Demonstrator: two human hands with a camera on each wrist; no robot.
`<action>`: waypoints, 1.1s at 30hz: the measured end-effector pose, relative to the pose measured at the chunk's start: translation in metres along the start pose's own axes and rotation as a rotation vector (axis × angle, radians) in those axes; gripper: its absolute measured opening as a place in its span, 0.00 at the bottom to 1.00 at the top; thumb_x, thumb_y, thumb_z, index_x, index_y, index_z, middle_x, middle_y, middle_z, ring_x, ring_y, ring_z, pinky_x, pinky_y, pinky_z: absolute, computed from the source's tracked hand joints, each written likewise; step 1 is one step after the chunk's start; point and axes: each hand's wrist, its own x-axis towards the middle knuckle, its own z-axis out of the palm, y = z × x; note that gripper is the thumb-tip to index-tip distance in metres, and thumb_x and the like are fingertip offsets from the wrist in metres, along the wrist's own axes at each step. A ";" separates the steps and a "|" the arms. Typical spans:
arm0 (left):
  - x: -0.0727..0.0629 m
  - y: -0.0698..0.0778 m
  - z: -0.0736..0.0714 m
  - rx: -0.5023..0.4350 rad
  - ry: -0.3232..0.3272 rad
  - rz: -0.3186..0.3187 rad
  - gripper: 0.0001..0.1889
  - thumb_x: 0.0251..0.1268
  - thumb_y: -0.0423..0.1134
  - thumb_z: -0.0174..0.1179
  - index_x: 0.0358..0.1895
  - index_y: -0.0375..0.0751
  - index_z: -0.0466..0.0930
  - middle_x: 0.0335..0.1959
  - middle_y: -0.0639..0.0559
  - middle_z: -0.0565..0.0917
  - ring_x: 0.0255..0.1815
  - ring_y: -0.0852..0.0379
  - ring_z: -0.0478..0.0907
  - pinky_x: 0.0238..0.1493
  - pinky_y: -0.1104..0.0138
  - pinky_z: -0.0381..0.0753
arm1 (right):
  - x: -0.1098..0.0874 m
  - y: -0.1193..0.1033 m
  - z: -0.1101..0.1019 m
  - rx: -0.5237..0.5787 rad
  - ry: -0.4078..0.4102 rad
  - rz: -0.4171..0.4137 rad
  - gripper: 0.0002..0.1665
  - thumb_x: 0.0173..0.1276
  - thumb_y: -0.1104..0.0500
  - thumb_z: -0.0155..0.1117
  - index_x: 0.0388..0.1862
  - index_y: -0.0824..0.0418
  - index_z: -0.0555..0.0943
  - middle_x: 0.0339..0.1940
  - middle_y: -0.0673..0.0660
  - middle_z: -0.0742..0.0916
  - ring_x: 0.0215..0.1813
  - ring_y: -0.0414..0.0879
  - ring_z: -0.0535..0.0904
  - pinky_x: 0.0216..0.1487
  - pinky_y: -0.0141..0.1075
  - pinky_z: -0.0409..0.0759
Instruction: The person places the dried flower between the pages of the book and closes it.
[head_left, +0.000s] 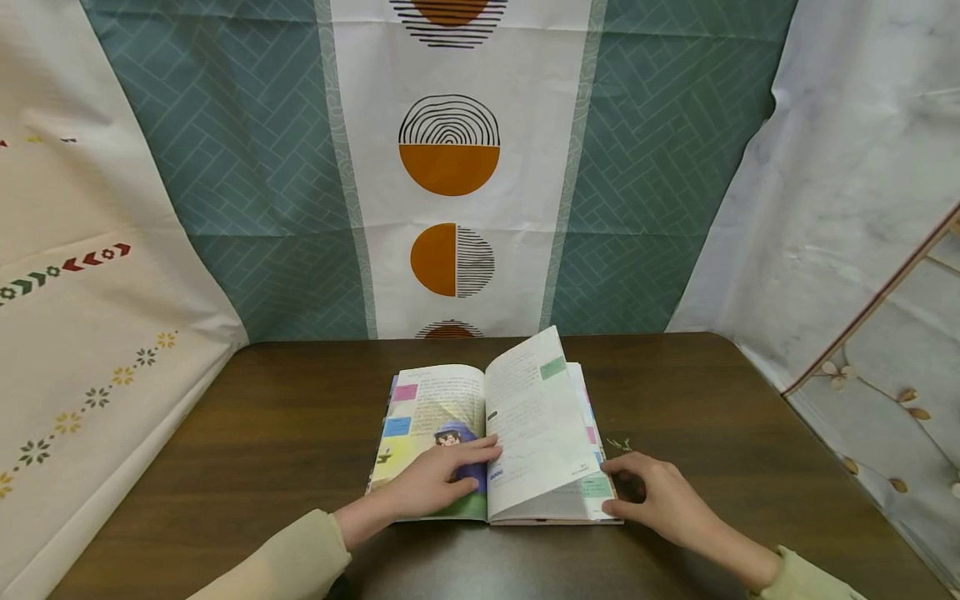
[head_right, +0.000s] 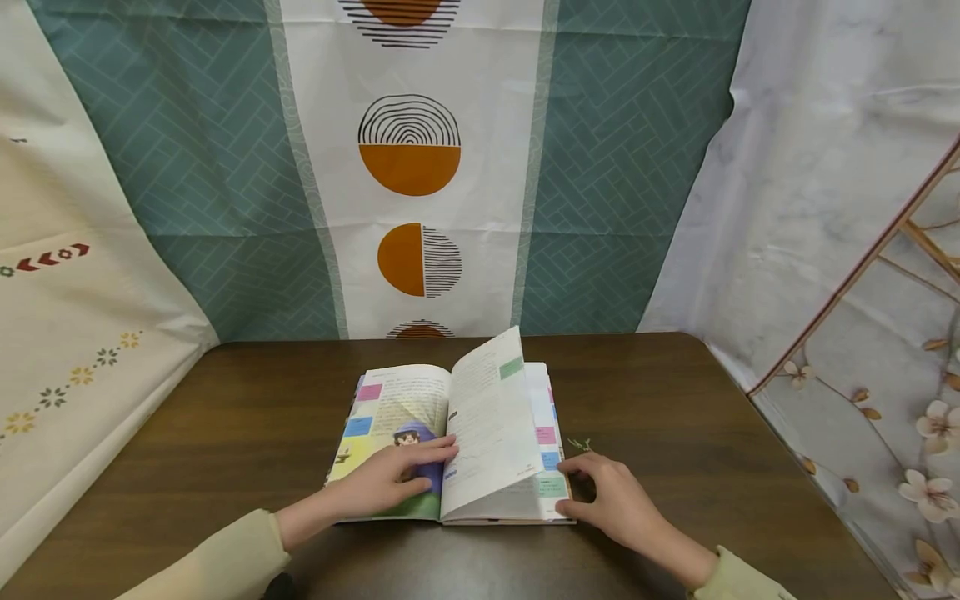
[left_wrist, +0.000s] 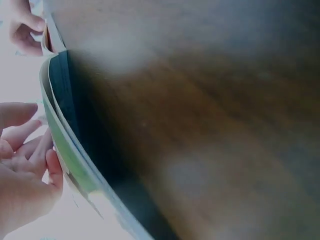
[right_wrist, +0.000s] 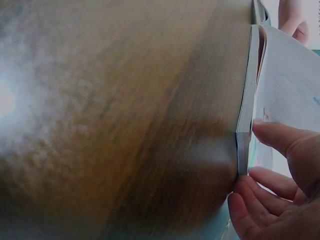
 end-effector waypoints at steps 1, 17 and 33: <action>0.001 0.001 0.001 0.036 0.000 -0.002 0.26 0.71 0.32 0.56 0.71 0.46 0.70 0.75 0.53 0.67 0.76 0.50 0.64 0.67 0.60 0.73 | 0.000 0.000 0.000 0.007 -0.002 0.006 0.26 0.54 0.46 0.78 0.51 0.53 0.84 0.48 0.48 0.88 0.45 0.44 0.82 0.37 0.30 0.76; 0.012 0.011 0.008 0.319 0.015 0.020 0.22 0.68 0.37 0.59 0.66 0.46 0.77 0.69 0.53 0.75 0.69 0.53 0.74 0.56 0.63 0.80 | -0.001 0.003 0.002 0.023 -0.003 0.013 0.28 0.54 0.55 0.78 0.55 0.54 0.81 0.47 0.48 0.88 0.45 0.39 0.83 0.35 0.28 0.76; 0.013 0.019 0.013 0.355 0.014 -0.035 0.23 0.68 0.40 0.59 0.66 0.49 0.76 0.68 0.57 0.76 0.69 0.53 0.74 0.49 0.61 0.69 | -0.002 0.005 -0.003 0.063 -0.017 -0.020 0.24 0.65 0.63 0.66 0.61 0.57 0.78 0.47 0.50 0.88 0.45 0.39 0.82 0.33 0.28 0.76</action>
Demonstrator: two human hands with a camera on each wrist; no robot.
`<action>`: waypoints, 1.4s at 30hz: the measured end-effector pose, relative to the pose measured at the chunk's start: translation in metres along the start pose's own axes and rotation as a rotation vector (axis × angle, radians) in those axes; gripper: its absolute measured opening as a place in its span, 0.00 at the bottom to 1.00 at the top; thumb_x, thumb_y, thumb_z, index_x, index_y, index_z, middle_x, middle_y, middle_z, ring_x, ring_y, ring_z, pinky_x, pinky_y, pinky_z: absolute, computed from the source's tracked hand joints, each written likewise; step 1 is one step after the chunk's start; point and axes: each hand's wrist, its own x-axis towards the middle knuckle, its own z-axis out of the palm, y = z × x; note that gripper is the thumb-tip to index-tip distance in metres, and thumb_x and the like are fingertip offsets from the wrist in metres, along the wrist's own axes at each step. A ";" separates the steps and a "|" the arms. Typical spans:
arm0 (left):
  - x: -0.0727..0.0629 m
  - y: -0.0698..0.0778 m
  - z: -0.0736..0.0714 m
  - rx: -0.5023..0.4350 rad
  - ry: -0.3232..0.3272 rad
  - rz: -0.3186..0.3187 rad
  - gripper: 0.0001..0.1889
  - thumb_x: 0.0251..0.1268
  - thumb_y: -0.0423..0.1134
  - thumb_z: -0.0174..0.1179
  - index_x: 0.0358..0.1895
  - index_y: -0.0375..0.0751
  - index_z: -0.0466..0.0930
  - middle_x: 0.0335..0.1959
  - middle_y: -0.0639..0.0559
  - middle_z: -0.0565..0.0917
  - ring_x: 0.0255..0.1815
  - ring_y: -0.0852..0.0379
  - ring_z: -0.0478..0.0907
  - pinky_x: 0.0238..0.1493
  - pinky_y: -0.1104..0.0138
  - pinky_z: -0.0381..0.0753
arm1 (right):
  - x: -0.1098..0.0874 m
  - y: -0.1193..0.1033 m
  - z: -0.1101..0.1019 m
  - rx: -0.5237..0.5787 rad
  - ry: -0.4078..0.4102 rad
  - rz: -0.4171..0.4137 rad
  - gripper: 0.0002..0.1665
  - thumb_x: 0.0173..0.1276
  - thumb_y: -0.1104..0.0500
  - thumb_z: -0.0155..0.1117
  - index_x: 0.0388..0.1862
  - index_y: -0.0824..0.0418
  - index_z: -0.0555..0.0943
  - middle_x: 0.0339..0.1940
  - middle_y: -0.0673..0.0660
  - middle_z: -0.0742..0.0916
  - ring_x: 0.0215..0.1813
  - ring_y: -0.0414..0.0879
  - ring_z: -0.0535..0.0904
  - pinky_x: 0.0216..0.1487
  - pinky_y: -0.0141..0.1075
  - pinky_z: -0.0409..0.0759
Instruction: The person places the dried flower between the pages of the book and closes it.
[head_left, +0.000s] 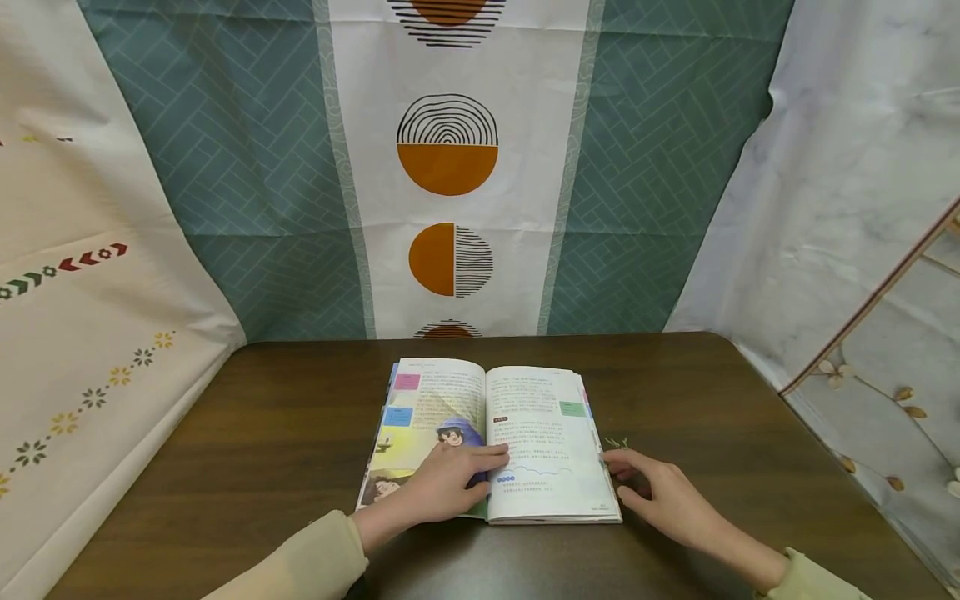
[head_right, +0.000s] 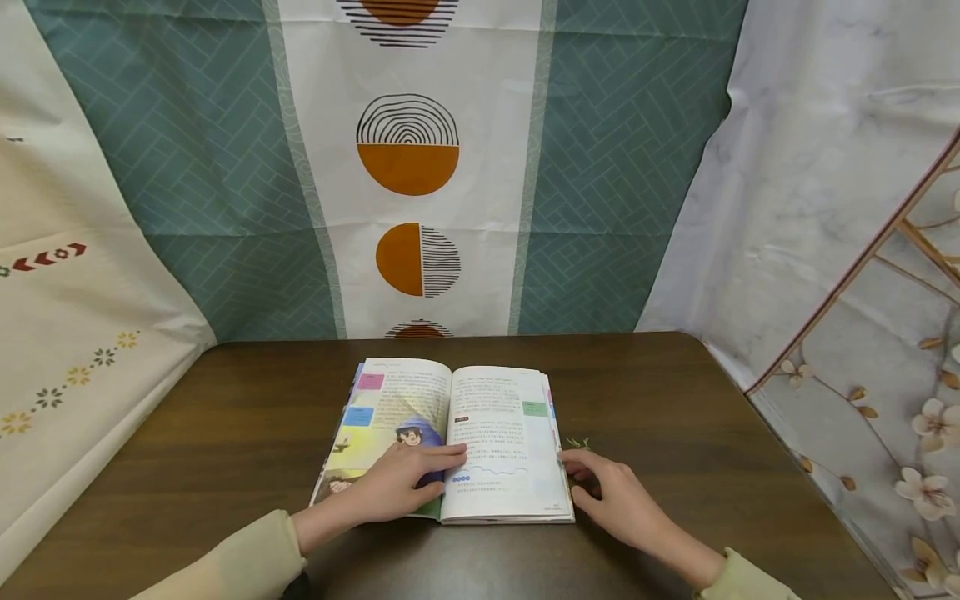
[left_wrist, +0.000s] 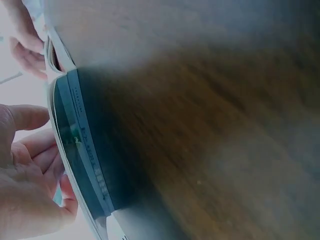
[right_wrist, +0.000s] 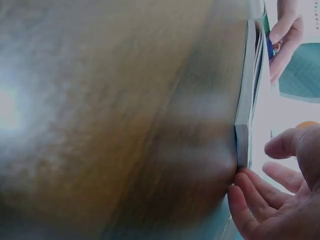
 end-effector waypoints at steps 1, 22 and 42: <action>0.000 0.001 0.000 0.005 0.001 -0.003 0.23 0.68 0.40 0.59 0.66 0.49 0.77 0.68 0.57 0.77 0.69 0.53 0.74 0.50 0.58 0.69 | 0.000 -0.001 0.000 0.007 0.002 -0.002 0.24 0.66 0.63 0.66 0.61 0.57 0.78 0.47 0.50 0.88 0.44 0.38 0.82 0.32 0.27 0.75; -0.001 0.005 0.005 -0.028 0.023 -0.034 0.22 0.68 0.40 0.58 0.65 0.46 0.77 0.68 0.57 0.77 0.69 0.51 0.74 0.56 0.49 0.70 | 0.006 -0.014 0.009 -0.146 -0.005 0.049 0.28 0.56 0.46 0.76 0.56 0.46 0.83 0.42 0.44 0.80 0.43 0.38 0.76 0.37 0.28 0.74; -0.038 0.003 0.002 0.095 0.049 0.008 0.21 0.70 0.43 0.59 0.65 0.57 0.77 0.68 0.45 0.71 0.66 0.45 0.68 0.63 0.51 0.73 | 0.008 -0.019 0.010 -0.158 -0.034 0.143 0.30 0.55 0.45 0.77 0.58 0.42 0.83 0.44 0.44 0.80 0.38 0.36 0.71 0.21 0.28 0.63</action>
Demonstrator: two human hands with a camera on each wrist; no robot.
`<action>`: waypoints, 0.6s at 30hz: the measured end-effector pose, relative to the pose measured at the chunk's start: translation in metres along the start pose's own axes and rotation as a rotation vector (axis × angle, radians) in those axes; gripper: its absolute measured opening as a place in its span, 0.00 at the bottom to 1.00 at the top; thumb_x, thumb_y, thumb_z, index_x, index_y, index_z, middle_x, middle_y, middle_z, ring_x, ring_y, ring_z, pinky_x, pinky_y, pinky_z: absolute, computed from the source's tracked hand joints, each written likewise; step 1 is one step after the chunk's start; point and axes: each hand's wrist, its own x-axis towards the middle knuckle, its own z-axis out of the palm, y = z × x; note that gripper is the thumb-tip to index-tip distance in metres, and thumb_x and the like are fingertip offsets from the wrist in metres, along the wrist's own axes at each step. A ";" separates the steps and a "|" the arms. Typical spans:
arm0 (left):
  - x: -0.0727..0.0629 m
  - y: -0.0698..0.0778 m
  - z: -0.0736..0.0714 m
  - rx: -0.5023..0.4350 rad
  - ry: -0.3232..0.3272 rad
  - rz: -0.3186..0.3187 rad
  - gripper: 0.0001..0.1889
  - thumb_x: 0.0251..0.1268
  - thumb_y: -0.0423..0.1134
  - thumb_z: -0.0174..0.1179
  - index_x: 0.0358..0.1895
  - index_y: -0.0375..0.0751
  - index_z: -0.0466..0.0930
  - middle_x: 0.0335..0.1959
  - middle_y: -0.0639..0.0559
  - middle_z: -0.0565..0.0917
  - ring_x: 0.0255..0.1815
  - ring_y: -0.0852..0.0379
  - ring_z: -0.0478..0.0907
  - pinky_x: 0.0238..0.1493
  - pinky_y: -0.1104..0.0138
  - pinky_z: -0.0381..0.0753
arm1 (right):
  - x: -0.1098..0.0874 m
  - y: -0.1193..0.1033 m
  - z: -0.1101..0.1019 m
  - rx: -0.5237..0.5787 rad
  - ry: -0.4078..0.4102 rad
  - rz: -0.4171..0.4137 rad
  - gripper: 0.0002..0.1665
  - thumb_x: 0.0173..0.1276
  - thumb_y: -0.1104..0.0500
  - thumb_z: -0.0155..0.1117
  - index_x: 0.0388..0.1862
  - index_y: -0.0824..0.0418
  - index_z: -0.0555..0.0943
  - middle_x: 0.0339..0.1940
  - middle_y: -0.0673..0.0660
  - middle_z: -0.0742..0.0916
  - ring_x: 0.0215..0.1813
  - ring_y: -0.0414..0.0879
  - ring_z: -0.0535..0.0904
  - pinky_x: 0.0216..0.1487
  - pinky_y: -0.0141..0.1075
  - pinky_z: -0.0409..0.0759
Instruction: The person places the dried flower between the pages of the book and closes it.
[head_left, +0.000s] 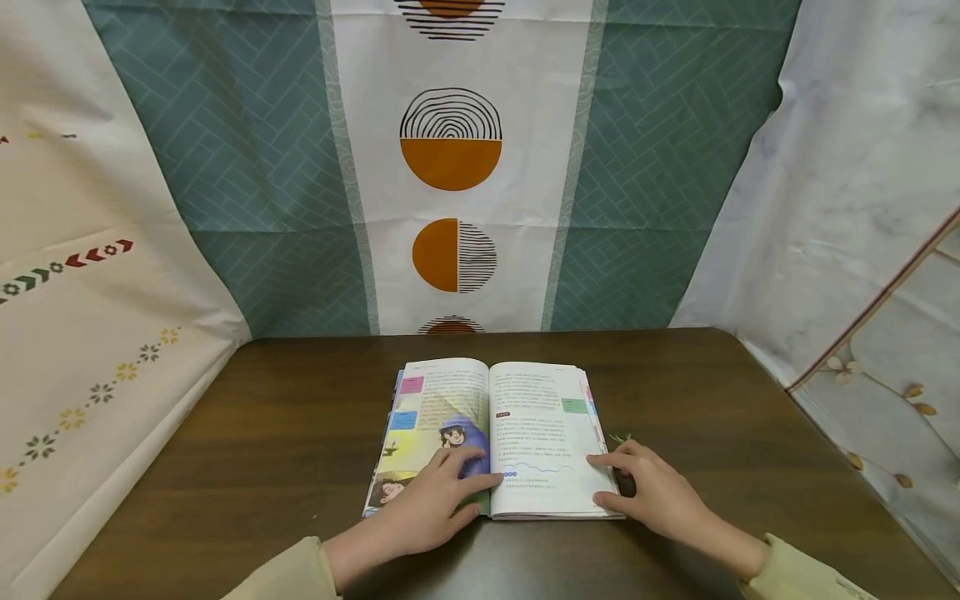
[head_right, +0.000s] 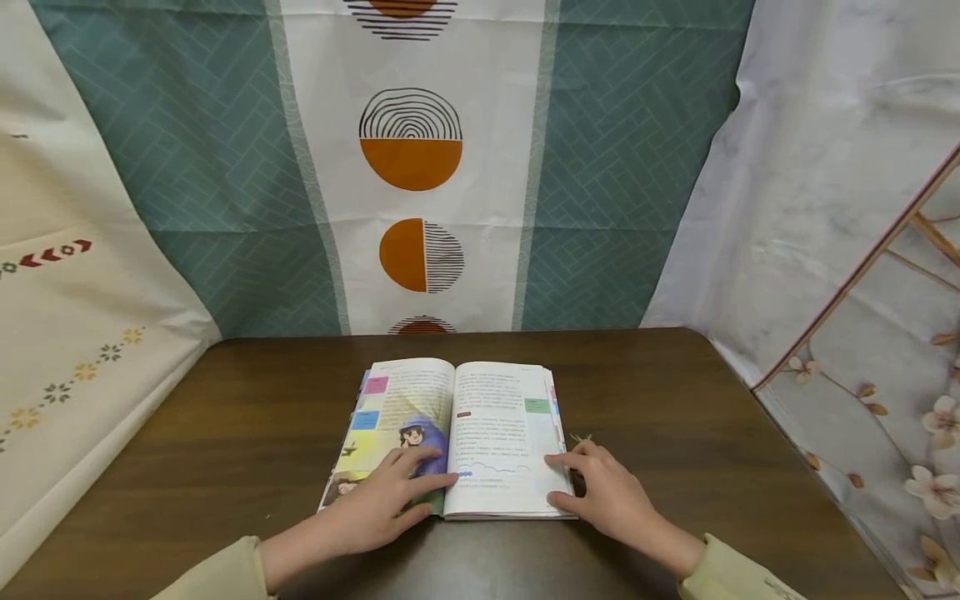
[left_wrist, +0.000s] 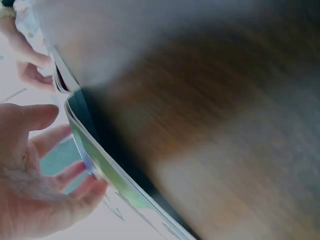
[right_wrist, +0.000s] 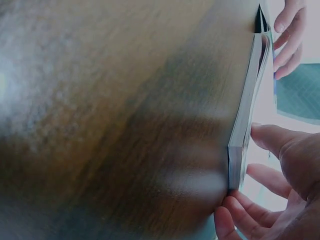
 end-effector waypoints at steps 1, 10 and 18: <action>-0.001 0.001 0.000 0.019 -0.011 -0.004 0.21 0.71 0.45 0.59 0.66 0.59 0.76 0.69 0.45 0.70 0.66 0.45 0.68 0.63 0.51 0.74 | 0.000 0.000 0.000 0.001 -0.001 0.001 0.30 0.55 0.45 0.77 0.58 0.42 0.83 0.44 0.44 0.80 0.37 0.36 0.70 0.21 0.28 0.63; 0.014 -0.002 0.008 -0.090 0.092 -0.086 0.18 0.66 0.47 0.65 0.58 0.61 0.81 0.66 0.47 0.72 0.62 0.45 0.67 0.55 0.48 0.72 | -0.001 0.000 -0.001 -0.013 0.002 0.005 0.30 0.54 0.45 0.77 0.58 0.42 0.83 0.43 0.44 0.79 0.36 0.35 0.70 0.20 0.28 0.62; 0.019 0.003 0.015 -0.055 0.155 -0.179 0.25 0.55 0.53 0.72 0.58 0.61 0.80 0.65 0.43 0.68 0.67 0.39 0.62 0.55 0.40 0.67 | -0.001 -0.002 0.000 -0.004 0.008 0.014 0.30 0.54 0.45 0.77 0.58 0.42 0.83 0.42 0.44 0.79 0.40 0.37 0.73 0.21 0.28 0.63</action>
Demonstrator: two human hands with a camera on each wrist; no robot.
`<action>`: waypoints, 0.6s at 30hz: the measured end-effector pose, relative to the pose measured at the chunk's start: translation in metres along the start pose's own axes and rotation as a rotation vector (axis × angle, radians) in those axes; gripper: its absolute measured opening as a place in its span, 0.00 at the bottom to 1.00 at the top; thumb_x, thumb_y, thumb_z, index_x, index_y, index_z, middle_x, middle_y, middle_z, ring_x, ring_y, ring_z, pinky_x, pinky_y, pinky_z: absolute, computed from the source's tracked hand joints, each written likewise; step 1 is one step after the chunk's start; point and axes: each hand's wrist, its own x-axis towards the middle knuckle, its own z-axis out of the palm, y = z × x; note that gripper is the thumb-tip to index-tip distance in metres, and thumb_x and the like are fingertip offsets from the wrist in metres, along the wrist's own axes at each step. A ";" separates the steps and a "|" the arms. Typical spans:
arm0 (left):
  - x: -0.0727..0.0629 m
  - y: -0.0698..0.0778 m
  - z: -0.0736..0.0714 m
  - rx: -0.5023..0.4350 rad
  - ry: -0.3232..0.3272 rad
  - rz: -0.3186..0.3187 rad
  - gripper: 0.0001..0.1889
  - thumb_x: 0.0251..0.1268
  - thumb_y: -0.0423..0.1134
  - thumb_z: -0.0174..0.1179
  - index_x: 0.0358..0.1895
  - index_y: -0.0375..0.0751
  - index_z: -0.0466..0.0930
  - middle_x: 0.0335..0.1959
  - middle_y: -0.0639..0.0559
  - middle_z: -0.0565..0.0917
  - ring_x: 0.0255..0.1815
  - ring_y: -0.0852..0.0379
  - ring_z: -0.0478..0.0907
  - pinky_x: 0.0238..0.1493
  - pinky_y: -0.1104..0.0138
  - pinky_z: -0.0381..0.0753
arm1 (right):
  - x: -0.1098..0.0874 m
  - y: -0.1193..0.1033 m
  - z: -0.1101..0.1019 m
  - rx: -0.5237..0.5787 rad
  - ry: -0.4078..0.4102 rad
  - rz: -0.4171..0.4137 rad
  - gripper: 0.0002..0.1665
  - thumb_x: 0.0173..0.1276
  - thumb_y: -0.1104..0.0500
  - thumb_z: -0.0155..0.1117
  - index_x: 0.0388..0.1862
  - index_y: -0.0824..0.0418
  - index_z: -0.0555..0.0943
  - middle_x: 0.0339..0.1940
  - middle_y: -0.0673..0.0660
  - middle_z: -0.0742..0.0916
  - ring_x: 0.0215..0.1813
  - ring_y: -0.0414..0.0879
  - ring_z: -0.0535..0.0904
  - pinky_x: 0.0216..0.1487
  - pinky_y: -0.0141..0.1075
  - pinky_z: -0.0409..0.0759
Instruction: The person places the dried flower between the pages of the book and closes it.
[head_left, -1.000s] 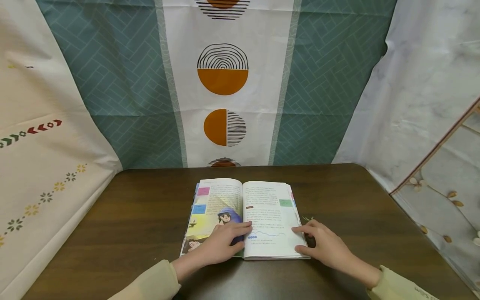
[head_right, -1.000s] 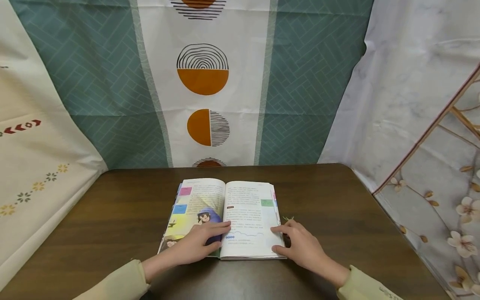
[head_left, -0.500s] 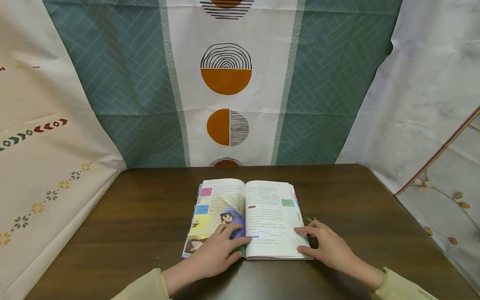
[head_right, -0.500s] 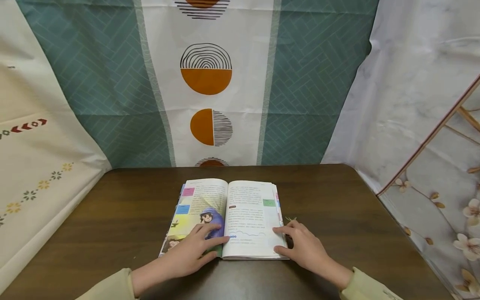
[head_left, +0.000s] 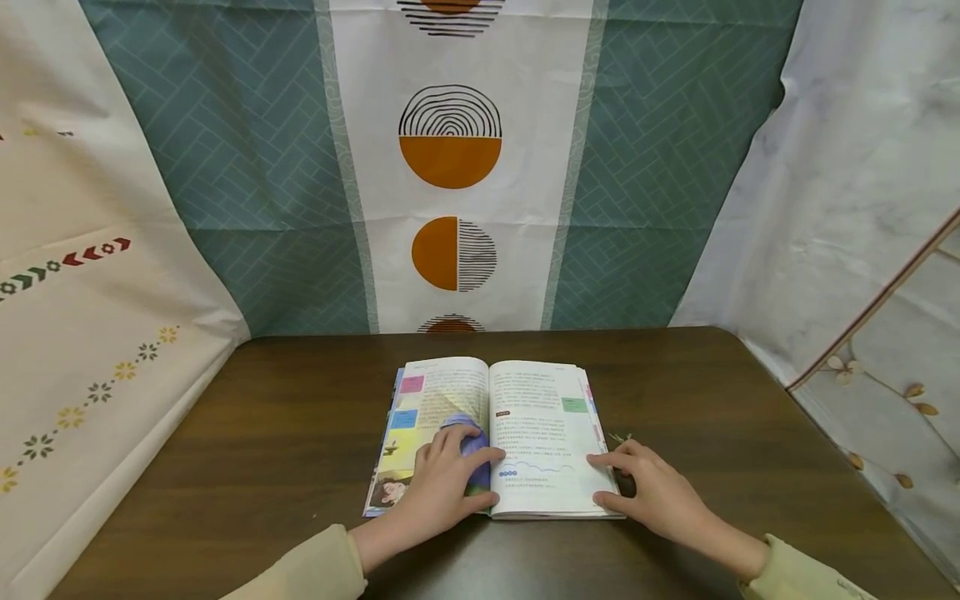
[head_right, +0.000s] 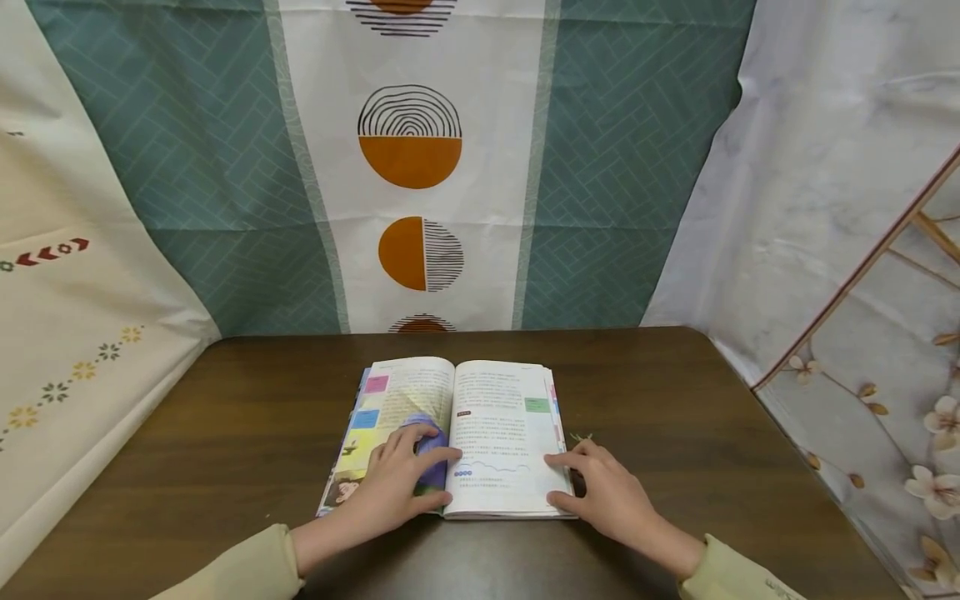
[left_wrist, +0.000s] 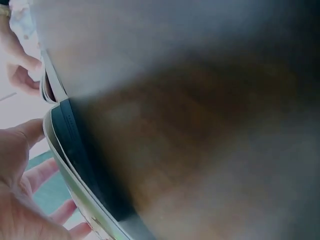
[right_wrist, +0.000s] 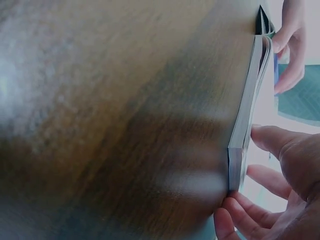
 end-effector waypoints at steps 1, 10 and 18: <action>0.000 0.000 0.000 0.002 0.001 -0.006 0.25 0.55 0.54 0.72 0.59 0.61 0.80 0.65 0.43 0.69 0.68 0.39 0.62 0.55 0.38 0.67 | 0.000 0.000 0.000 -0.002 0.001 -0.001 0.30 0.54 0.45 0.77 0.58 0.42 0.83 0.42 0.43 0.79 0.40 0.37 0.73 0.21 0.28 0.63; 0.001 0.000 -0.003 0.043 -0.046 -0.015 0.26 0.56 0.58 0.69 0.60 0.63 0.80 0.60 0.43 0.73 0.63 0.40 0.69 0.55 0.38 0.71 | 0.002 -0.005 -0.003 -0.043 -0.008 0.014 0.30 0.53 0.46 0.78 0.57 0.43 0.84 0.43 0.46 0.81 0.42 0.39 0.76 0.27 0.29 0.67; 0.003 0.004 -0.005 0.089 -0.052 -0.006 0.26 0.55 0.59 0.70 0.59 0.64 0.81 0.57 0.44 0.73 0.60 0.44 0.69 0.50 0.40 0.72 | 0.002 -0.007 -0.004 -0.035 -0.007 0.035 0.29 0.53 0.48 0.78 0.56 0.45 0.84 0.43 0.46 0.82 0.45 0.41 0.80 0.30 0.30 0.71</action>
